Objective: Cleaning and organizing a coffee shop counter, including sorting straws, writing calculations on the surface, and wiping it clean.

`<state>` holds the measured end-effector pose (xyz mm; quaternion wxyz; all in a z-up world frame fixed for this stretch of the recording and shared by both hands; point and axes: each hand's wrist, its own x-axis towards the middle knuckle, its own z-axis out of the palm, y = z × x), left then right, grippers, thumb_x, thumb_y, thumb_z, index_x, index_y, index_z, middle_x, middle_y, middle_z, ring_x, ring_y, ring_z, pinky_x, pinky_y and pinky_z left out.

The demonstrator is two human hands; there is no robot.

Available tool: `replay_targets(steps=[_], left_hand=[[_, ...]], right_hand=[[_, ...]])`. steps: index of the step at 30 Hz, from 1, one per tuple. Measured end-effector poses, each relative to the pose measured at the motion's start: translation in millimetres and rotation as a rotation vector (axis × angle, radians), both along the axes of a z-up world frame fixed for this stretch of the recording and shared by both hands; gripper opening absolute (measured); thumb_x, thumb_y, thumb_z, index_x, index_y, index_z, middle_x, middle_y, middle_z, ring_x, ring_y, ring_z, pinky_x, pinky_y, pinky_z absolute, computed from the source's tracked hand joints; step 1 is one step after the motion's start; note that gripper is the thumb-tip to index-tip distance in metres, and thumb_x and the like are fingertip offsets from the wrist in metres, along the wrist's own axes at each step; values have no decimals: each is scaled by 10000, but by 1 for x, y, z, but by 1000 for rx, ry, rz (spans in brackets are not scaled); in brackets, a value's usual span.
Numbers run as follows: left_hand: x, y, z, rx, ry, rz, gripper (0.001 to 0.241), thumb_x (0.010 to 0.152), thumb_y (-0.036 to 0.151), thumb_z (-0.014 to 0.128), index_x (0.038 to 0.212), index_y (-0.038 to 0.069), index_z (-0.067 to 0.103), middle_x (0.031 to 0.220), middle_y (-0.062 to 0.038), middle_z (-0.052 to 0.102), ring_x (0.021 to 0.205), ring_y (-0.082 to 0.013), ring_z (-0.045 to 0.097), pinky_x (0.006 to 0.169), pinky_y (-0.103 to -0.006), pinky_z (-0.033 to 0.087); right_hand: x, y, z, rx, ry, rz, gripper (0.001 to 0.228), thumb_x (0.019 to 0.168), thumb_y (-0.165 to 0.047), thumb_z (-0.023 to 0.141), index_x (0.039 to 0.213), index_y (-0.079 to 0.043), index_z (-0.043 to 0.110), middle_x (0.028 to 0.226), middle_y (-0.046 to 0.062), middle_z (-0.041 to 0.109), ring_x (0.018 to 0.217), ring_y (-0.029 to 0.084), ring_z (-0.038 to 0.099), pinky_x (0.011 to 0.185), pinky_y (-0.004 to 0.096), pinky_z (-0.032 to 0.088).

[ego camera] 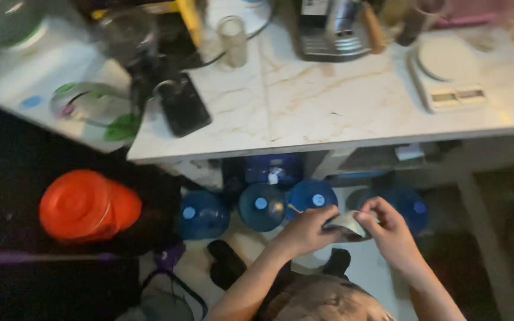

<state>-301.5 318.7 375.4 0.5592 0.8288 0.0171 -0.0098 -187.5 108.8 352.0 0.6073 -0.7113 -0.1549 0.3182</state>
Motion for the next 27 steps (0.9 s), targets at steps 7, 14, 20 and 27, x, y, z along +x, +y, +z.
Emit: replay_targets(steps=[7,14,20,27], left_hand=[[-40,23,-23,145,-47,205,359,943,214,659,1275,81,630,1206,-147,672,1156,-353,626,909,-469,516],[-101,34,31,303,-149,469,371,877,127,631,1232,212,696,1129,-13,699,1044,-282,697,822,-419,565],[-129,45,54,569,-188,650,322,817,195,703,1135,238,729,1042,0,693,983,-244,708,760,-396,572],[-153,68,125,477,-80,533,345,790,252,730,1135,249,745,968,-15,752,894,-244,729,749,-395,570]], right_hand=[[20,15,-23,-109,-84,120,108,1042,-143,640,1076,-48,602,979,36,625,926,111,561,809,283,455],[41,51,-99,-242,-444,731,334,854,-96,718,1186,-70,697,1006,58,747,947,145,721,847,316,560],[62,75,-70,-399,-580,644,319,977,-109,639,1293,-93,681,963,140,724,846,222,687,780,383,568],[143,98,-15,-380,-603,866,335,898,-100,637,1226,-73,701,1047,127,779,1035,195,714,979,371,550]])
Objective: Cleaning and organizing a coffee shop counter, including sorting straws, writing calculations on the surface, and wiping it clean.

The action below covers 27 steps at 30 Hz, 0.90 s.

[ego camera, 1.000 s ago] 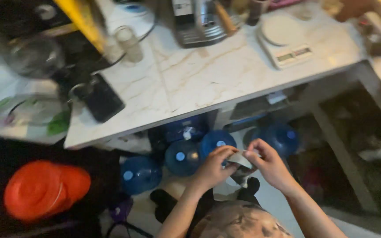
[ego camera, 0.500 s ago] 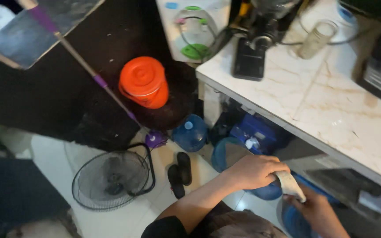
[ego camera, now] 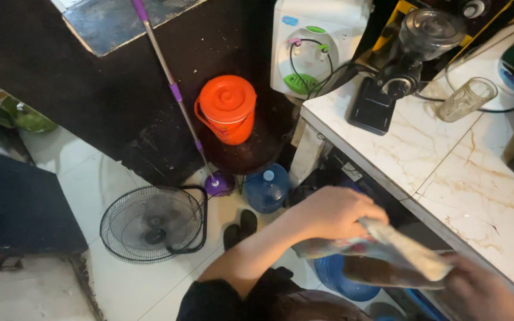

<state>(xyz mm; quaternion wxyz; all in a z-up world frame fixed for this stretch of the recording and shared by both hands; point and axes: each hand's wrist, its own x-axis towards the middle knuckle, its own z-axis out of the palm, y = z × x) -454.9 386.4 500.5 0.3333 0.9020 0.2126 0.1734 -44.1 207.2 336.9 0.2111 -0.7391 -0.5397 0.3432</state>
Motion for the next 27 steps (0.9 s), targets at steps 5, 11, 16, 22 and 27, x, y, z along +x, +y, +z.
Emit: replay_targets(steps=[5,11,16,22,27], left_hand=[[-8,6,0,67,-169,186,401,814,306,728,1210,240,712,1053,-40,750,972,-255,729,813,-392,578],[-27,9,-8,-18,-100,252,376,798,311,733,1164,225,743,1012,-96,765,958,-314,732,806,-440,562],[-42,30,-8,-96,-69,175,391,767,302,743,1146,202,742,966,-137,779,930,-343,736,801,-450,563],[-46,54,-3,-138,-37,48,451,801,335,761,1204,140,704,986,-155,773,929,-332,737,785,-432,567],[-65,90,-21,-326,-167,-3,456,870,357,749,1243,107,672,973,-69,768,800,-183,730,723,-345,581]], right_hand=[[25,13,-67,-69,209,26,475,790,-72,753,1249,-12,644,1129,122,761,1085,220,705,967,378,526],[84,1,-177,-201,180,85,395,827,-158,858,1184,-34,743,1080,155,764,1060,247,756,943,377,575],[107,7,-163,-320,116,75,422,820,-238,870,1182,-59,746,1077,162,753,1094,249,725,1001,385,534],[67,4,-65,-661,-5,-13,493,828,-356,880,1231,-112,737,1104,156,759,1130,257,690,1084,418,496],[77,-4,-73,-630,657,233,623,812,-205,843,1316,44,575,1118,264,704,1046,364,727,972,517,606]])
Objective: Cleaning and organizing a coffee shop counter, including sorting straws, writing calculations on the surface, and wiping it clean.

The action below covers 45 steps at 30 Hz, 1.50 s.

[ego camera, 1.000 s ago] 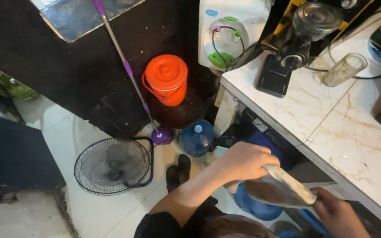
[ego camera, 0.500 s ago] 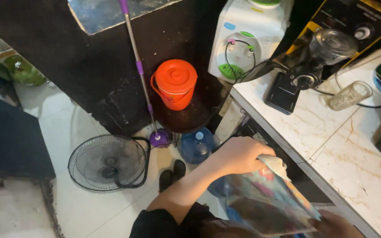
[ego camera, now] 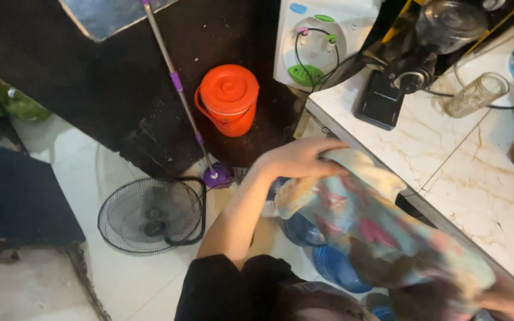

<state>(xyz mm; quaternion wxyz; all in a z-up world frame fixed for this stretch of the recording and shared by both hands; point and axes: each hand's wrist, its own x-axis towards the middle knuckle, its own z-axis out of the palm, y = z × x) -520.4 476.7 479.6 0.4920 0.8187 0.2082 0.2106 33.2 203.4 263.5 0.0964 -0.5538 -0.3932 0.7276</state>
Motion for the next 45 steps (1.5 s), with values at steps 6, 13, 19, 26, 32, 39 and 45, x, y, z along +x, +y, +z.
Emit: replay_targets(steps=[6,13,19,26,32,39,45], left_hand=[[-14,8,-106,-99,382,55,356,951,314,793,1118,26,667,886,-111,707,802,-156,642,718,-316,517],[-5,4,-130,-541,37,-189,338,957,293,715,1194,61,651,994,16,694,921,-58,614,824,-285,544],[10,-25,-181,-436,88,26,350,942,331,684,1165,63,708,1014,-5,746,943,-68,643,848,-287,538],[33,-9,-167,-669,-71,126,370,1001,314,652,1255,48,690,1126,16,741,1022,-66,646,919,-253,503],[44,-11,-223,-659,-12,206,379,989,307,660,1249,35,703,1054,-30,738,908,-132,637,826,-298,521],[55,7,-211,-841,30,213,355,950,312,673,1206,68,690,1009,22,706,840,-48,610,692,-247,515],[72,18,-254,-733,205,45,352,1034,339,661,1148,9,700,865,-17,611,730,-117,528,608,-280,448]], right_hand=[[-58,-41,-121,-65,345,-526,664,816,-145,733,1422,7,510,1257,292,668,1096,422,656,904,560,521],[-171,12,56,43,244,-1252,912,970,-791,313,1511,-69,449,1432,167,564,1222,338,591,993,486,468],[-161,-56,0,-387,319,-938,917,827,-760,408,1489,-134,512,1430,153,617,1229,344,606,1027,558,463],[-132,-104,-30,-92,535,-1167,1148,766,-978,412,1359,-3,538,1181,177,712,1018,323,706,875,470,568],[-108,-184,-85,-46,362,-999,482,972,-418,591,1248,-29,657,863,124,741,758,255,670,682,428,529],[-166,-195,11,-124,-127,-758,401,902,-235,719,1176,53,767,1123,102,812,1006,134,707,933,320,520],[-184,-234,13,291,245,-1411,562,874,-188,668,1403,-39,557,1159,192,730,1078,288,684,922,475,555]])
